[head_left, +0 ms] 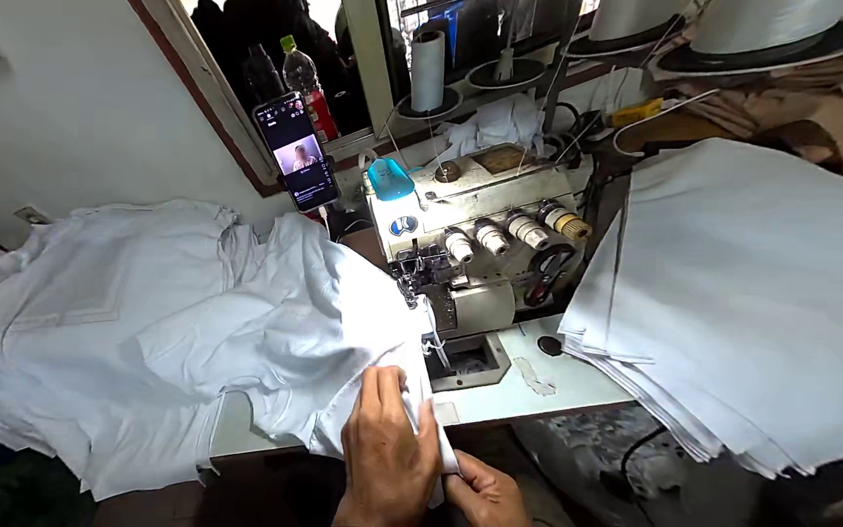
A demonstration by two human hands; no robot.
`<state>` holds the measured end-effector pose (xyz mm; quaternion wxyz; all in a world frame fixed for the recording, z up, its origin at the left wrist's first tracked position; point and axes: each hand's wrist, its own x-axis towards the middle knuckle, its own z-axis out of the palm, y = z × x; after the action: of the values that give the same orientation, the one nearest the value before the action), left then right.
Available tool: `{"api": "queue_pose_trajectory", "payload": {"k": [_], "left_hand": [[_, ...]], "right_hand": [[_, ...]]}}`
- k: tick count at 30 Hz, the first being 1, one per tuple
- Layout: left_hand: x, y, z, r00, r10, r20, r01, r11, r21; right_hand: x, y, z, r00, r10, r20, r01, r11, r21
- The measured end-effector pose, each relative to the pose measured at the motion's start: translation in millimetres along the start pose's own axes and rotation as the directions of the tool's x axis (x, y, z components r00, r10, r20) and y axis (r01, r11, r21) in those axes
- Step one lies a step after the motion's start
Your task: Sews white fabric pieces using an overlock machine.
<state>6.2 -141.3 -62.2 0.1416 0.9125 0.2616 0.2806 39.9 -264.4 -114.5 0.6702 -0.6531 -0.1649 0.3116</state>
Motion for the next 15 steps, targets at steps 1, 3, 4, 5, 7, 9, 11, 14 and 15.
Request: {"api": "queue_pose_trajectory", "payload": {"k": [1, 3, 4, 5, 7, 9, 11, 14, 15], "left_hand": [[-3.8, -3.0, 4.3, 1.0, -0.017, 0.005, 0.017, 1.0, 0.0], [-4.8, -11.7, -1.5, 0.998, -0.05, 0.038, 0.053, 0.995, -0.085], [-3.6, -15.8, -8.8, 0.995, -0.072, 0.069, 0.082, 0.984, -0.155], [-1.4, -18.7, -17.0, 0.987, -0.108, 0.116, 0.134, 0.96, -0.246], [5.7, -22.0, -30.2, 0.952, -0.176, 0.249, 0.274, 0.851, -0.448], [9.3, -24.1, -35.2, 0.914, -0.173, 0.367, 0.371, 0.719, -0.588], [9.4, -24.8, -35.5, 0.897, -0.147, 0.416, 0.403, 0.657, -0.637], [8.7, -25.1, -39.5, 0.891, -0.143, 0.432, 0.435, 0.546, -0.716], [8.2, -25.1, -40.2, 0.884, -0.142, 0.446, 0.452, 0.508, -0.734]], "right_hand": [[1.2, -0.1, -1.9, 1.0, -0.009, -0.007, 0.009, 0.999, -0.049], [6.0, -1.8, -4.8, 0.989, -0.128, -0.08, 0.104, 0.962, -0.251], [9.1, -4.1, -6.8, 0.962, -0.247, -0.116, 0.191, 0.913, -0.362], [15.6, -5.8, -7.9, 0.918, -0.373, -0.138, 0.282, 0.856, -0.434], [39.5, -12.6, -3.6, 0.798, -0.565, -0.212, 0.43, 0.778, -0.458], [59.4, -25.6, 3.2, 0.84, -0.514, -0.173, 0.484, 0.854, -0.19], [71.1, -30.3, 5.7, 0.901, -0.422, -0.099, 0.415, 0.906, -0.083], [70.6, -25.1, 7.9, 0.836, -0.522, -0.169, 0.461, 0.835, -0.3], [67.8, -25.4, 8.2, 0.863, -0.48, -0.157, 0.435, 0.864, -0.254]]}}
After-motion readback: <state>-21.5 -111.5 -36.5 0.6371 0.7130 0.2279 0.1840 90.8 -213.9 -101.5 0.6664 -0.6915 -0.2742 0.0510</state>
